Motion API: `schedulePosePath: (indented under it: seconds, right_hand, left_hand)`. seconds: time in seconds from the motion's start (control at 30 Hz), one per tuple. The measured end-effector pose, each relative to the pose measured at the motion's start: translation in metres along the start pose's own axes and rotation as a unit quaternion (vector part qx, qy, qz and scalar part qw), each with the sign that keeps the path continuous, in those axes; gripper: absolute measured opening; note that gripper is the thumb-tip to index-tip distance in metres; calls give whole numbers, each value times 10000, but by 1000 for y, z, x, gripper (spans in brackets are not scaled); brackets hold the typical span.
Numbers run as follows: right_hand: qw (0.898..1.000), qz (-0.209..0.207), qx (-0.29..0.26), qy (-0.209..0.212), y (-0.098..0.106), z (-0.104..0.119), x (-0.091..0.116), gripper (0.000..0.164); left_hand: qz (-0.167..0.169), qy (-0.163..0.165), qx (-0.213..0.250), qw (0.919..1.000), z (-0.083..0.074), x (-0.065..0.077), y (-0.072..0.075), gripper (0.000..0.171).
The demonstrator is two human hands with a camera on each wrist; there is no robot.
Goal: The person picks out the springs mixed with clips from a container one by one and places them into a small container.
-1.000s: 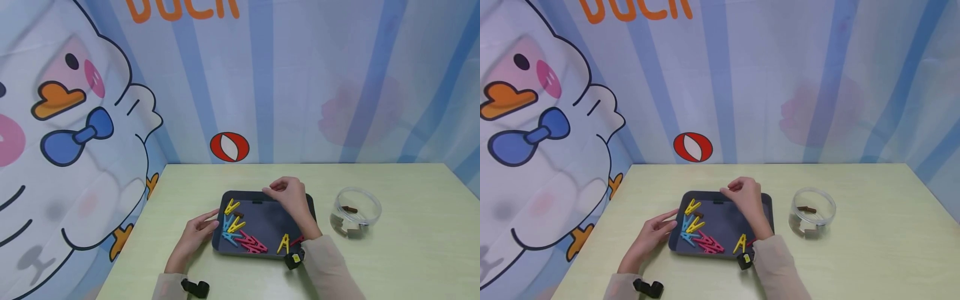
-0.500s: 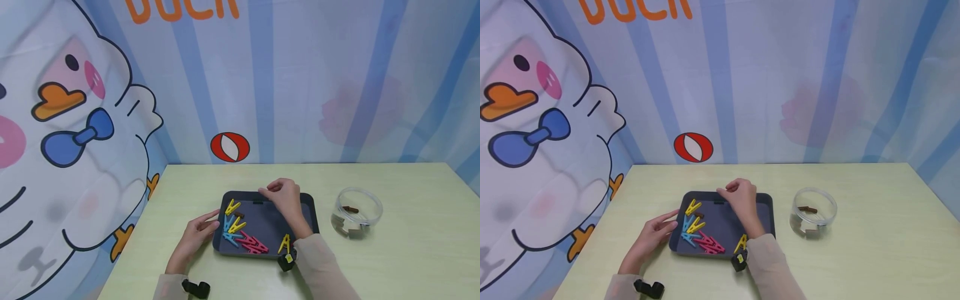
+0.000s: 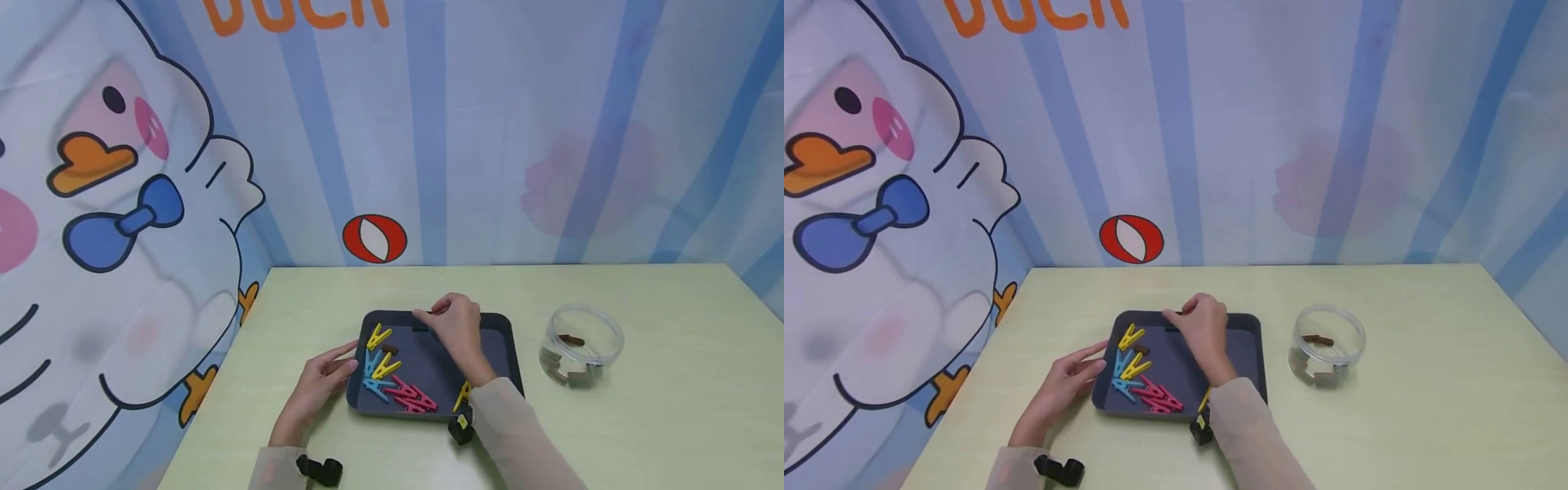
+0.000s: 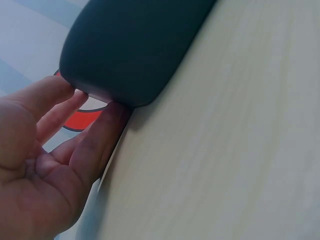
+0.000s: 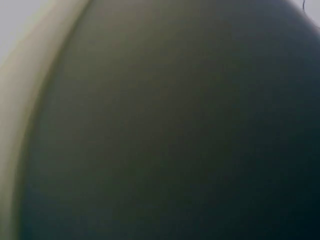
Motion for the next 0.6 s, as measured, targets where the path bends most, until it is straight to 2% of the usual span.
schedulePosePath:
  seconds: [0.47, 0.6]
  right_hand:
    - [9991, 74, 406, 5, -13, -3, 4, 33]
    - [9984, 105, 524, 172, -18, -3, 5, 35]
  left_hand:
    - [33, 20, 51, 10000, 1, -1, 0, 44]
    - [30, 17, 52, 10000, 1, -1, 0, 43]
Point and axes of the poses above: each hand's wrist, its own x-axis away from the middle knuckle, its own y-axis out of the back of the hand, z = x × y, the point moved 4 cm from there along -x, towards the middle knuckle, and after that the axes turned 7 degrees about -z, right-handed, at the moved point
